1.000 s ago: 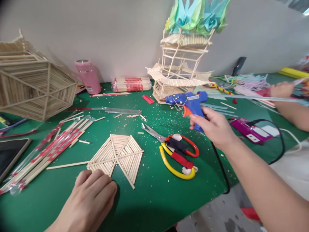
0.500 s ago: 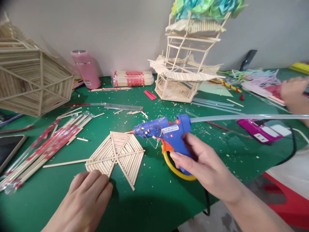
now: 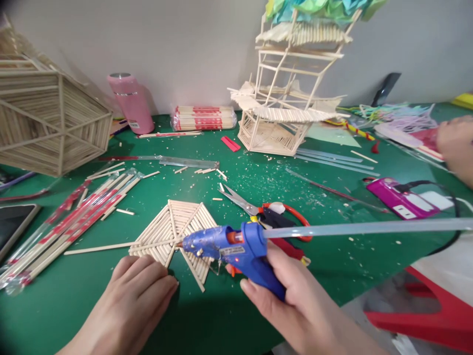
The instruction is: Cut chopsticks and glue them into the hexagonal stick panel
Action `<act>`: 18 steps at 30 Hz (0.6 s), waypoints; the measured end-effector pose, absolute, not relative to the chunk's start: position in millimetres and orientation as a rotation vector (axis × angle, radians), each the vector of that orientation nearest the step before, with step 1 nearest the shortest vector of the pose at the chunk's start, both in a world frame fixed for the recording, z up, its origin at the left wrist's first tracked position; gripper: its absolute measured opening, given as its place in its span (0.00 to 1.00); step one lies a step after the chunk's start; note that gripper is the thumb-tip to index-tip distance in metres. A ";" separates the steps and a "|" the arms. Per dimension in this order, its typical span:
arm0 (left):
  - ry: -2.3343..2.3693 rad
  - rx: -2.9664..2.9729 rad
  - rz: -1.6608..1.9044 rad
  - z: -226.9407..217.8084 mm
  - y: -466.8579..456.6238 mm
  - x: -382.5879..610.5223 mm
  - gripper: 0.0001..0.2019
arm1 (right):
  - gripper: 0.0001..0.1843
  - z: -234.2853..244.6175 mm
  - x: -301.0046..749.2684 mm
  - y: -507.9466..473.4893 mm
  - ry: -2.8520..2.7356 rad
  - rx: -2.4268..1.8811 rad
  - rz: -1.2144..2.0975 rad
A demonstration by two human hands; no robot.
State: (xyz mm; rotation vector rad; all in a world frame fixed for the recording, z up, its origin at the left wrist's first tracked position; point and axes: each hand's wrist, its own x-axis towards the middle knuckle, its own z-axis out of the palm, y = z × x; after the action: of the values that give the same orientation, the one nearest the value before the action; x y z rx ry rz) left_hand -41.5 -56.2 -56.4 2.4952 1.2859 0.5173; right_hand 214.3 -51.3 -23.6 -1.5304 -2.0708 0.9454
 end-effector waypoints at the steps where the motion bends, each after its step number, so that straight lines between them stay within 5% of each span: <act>1: 1.289 2.490 0.522 -57.4 -56.4 -41.6 0.13 | 0.20 -25.9 213.9 -53.9 -2.116 -1.515 0.879; 9: 1.306 2.477 0.632 -64.8 -59.2 -40.0 0.14 | 0.21 -33.9 206.0 -59.4 -2.358 -1.471 0.510; 18: 1.315 2.410 0.529 -54.3 -60.2 -40.2 0.14 | 0.28 -36.0 205.8 -57.3 -2.410 -1.430 0.495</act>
State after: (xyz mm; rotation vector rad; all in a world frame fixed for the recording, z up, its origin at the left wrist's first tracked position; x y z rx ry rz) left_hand -40.2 -60.2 -54.3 2.4097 1.3154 0.5291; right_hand 205.8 -57.3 -36.0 -1.4296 -2.4102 0.4949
